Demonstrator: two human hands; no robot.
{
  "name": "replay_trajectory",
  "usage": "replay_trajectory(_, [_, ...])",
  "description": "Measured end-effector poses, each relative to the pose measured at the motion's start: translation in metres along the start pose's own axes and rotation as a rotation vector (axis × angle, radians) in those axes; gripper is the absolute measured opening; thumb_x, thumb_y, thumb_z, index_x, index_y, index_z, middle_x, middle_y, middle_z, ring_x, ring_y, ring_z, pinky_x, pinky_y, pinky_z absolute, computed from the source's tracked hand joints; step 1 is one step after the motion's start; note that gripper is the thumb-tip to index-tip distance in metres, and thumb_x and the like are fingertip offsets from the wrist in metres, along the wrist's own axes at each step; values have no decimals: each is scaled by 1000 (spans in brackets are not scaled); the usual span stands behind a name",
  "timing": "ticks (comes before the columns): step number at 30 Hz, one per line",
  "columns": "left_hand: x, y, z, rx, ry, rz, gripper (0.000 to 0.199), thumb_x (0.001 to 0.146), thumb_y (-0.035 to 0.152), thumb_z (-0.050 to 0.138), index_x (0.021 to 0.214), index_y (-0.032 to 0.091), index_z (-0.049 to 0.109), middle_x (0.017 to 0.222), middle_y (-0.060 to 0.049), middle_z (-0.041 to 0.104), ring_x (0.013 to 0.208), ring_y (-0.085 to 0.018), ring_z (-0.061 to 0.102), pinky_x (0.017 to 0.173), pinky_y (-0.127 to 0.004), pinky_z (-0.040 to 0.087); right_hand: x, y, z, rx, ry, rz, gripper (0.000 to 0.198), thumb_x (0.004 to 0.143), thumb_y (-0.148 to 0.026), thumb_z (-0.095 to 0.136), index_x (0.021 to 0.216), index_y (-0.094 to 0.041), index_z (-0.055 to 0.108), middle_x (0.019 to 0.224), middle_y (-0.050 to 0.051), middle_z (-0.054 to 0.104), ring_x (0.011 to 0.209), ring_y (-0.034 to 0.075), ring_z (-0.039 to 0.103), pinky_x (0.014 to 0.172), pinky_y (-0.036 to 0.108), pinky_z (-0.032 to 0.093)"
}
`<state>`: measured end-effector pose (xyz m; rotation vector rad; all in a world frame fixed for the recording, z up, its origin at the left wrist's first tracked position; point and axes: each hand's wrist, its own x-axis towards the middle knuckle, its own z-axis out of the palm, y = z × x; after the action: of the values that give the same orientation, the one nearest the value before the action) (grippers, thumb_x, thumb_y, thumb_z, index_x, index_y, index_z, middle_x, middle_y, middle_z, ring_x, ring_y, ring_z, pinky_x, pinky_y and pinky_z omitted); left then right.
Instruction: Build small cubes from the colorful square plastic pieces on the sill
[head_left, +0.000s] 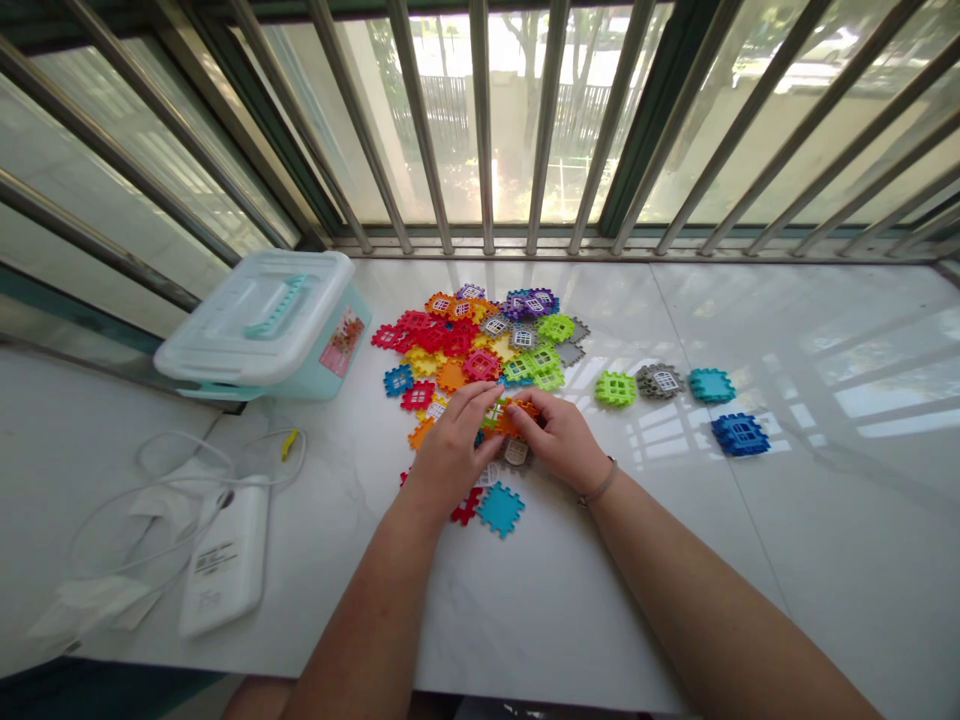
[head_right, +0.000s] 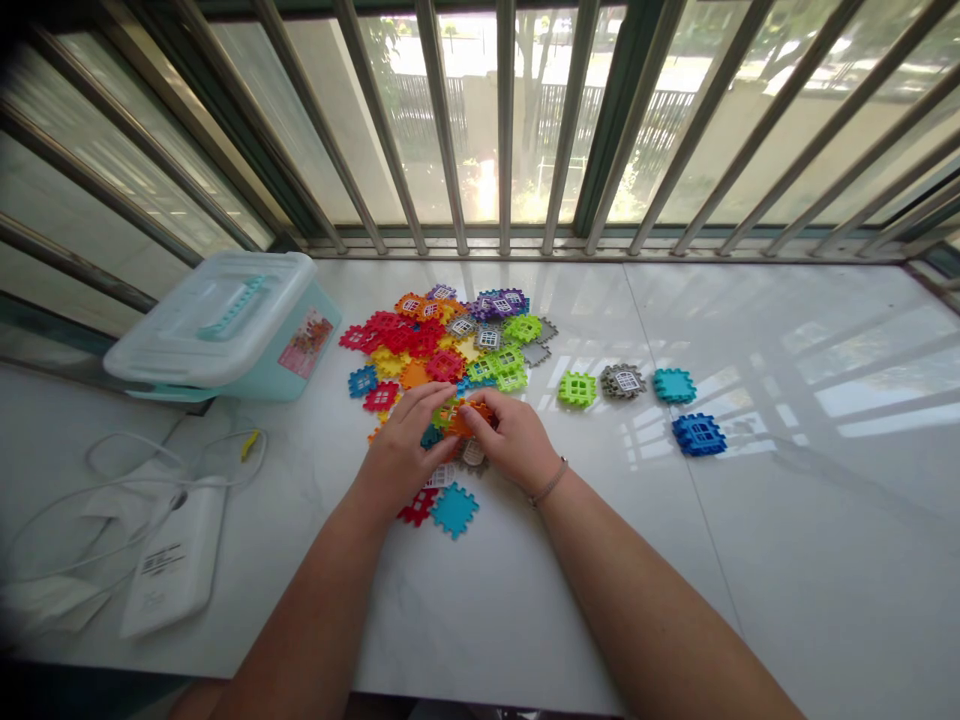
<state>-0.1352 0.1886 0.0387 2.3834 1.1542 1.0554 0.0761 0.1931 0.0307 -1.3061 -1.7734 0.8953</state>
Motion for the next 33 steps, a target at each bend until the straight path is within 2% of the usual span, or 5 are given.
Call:
replay_trajectory(8, [-1, -2, 1, -5, 4, -22, 68, 96, 9, 73, 159, 26, 51, 152, -13, 61, 145, -27, 59, 127, -47, 50, 0, 1, 2, -13, 26, 15, 26, 107, -48, 61, 115, -26, 75, 95, 2, 78, 80, 20, 67, 75, 32, 48])
replay_trajectory(18, [1, 0, 0, 47, 49, -68, 61, 97, 15, 72, 154, 28, 54, 149, -12, 64, 145, -28, 60, 126, -49, 50, -1, 0, 2, 31, 128, 82, 27, 105, -48, 64, 118, -26, 73, 93, 1, 74, 71, 18, 60, 66, 32, 46])
replay_trajectory(23, [-1, -3, 1, 92, 170, -204, 71, 96, 22, 79, 160, 30, 48, 151, -12, 65, 138, -29, 66, 120, -48, 56, -1, 0, 2, 37, 131, 84, 27, 106, -49, 62, 116, -26, 73, 85, 0, 70, 70, 18, 59, 66, 33, 45])
replay_trajectory(26, [-4, -5, 2, 76, 184, -257, 75, 95, 25, 82, 161, 31, 47, 154, -11, 64, 131, -28, 70, 113, -46, 60, -1, 0, 2, 36, 126, 81, 28, 107, -50, 61, 116, -27, 73, 82, 0, 68, 69, 18, 59, 66, 32, 45])
replay_trajectory(33, [-3, -3, 1, 96, 121, -175, 69, 96, 24, 80, 157, 29, 49, 150, -11, 66, 137, -29, 66, 116, -46, 58, -1, 1, 2, 28, 141, 84, 27, 107, -49, 61, 116, -27, 73, 90, 1, 72, 72, 18, 61, 66, 33, 46])
